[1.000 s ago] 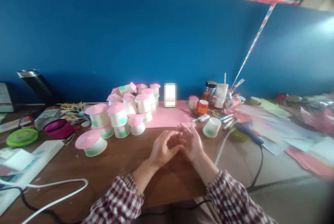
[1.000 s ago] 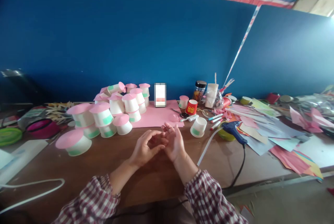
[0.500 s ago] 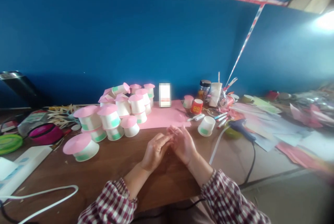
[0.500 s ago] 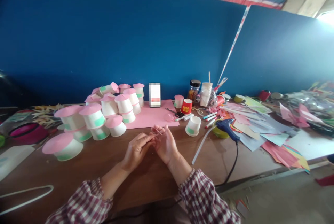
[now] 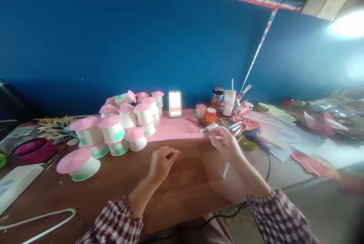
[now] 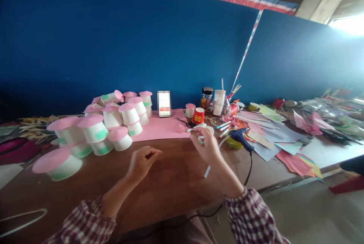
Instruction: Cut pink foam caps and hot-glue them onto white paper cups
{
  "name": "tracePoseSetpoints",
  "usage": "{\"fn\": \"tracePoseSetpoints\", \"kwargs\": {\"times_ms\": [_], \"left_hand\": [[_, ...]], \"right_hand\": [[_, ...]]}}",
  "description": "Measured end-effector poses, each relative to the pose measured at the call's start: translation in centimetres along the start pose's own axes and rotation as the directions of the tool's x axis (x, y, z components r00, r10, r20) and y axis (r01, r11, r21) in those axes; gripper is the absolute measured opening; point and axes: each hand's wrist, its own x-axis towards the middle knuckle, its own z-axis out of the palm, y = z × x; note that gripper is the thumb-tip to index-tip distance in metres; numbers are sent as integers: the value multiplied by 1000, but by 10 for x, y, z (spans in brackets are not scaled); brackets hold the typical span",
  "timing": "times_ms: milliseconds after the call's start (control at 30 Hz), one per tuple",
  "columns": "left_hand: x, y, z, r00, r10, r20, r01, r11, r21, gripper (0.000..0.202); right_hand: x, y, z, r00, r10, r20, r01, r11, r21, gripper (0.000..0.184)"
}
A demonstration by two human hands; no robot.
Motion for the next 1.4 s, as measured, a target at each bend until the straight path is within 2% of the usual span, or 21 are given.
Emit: {"fn": "tracePoseSetpoints", "kwargs": {"times_ms": [100, 233, 333, 467, 567, 700, 800, 867, 967, 1067, 1167, 1233, 1400], "left_hand": [[0, 0, 2, 1000, -3, -5, 3, 1000, 21, 32], [0, 1, 4, 998, -61, -12, 61, 997, -43, 25], [0, 1, 3, 995, -95, 21, 97, 994, -59, 25], [-1, 0, 4, 994, -99, 53, 102, 993, -62, 25], [-1, 0, 6, 994, -95, 60, 98, 994, -48, 25], [-2, 2, 7, 990, -104, 96, 110, 993, -52, 25], [-1, 6, 10, 970, -185, 161, 212, 962, -173, 24], [1, 10, 15, 925, -309, 221, 367, 880, -302, 26], [7, 18, 23, 821, -469, 325, 570, 691, -444, 27], [15, 30, 32, 732, -545, 409, 677, 510, -531, 28], [21, 40, 42, 651, -590, 478, 731, 319, -603, 28], [24, 44, 49, 630, -597, 496, 732, 244, -636, 27], [27, 46, 62, 606, -586, 538, 723, 125, -679, 25]], "right_hand": [[19, 16, -27, 992, -5, -123, -31, 956, -292, 33], [32, 28, -38, 995, 66, -78, -99, 813, -574, 44], [35, 36, -34, 991, 136, -18, -116, 763, -636, 50], [36, 42, -32, 989, 148, 6, -113, 783, -611, 41], [36, 41, -36, 992, 127, -27, -122, 844, -522, 40], [32, 34, -38, 994, 105, 4, -101, 960, -262, 41], [25, 25, -33, 992, 100, 75, -96, 994, -55, 40], [19, 18, -27, 989, 83, 124, -90, 995, 50, 39], [10, 9, -20, 983, 38, 180, -62, 990, 129, 39], [5, 0, -16, 981, 32, 194, -57, 990, 127, 40], [2, -8, -15, 979, 48, 197, -72, 991, 115, 41], [1, -10, -17, 980, 53, 194, -72, 993, 92, 40], [-1, -4, -25, 982, 67, 176, -78, 995, 58, 41]]}}
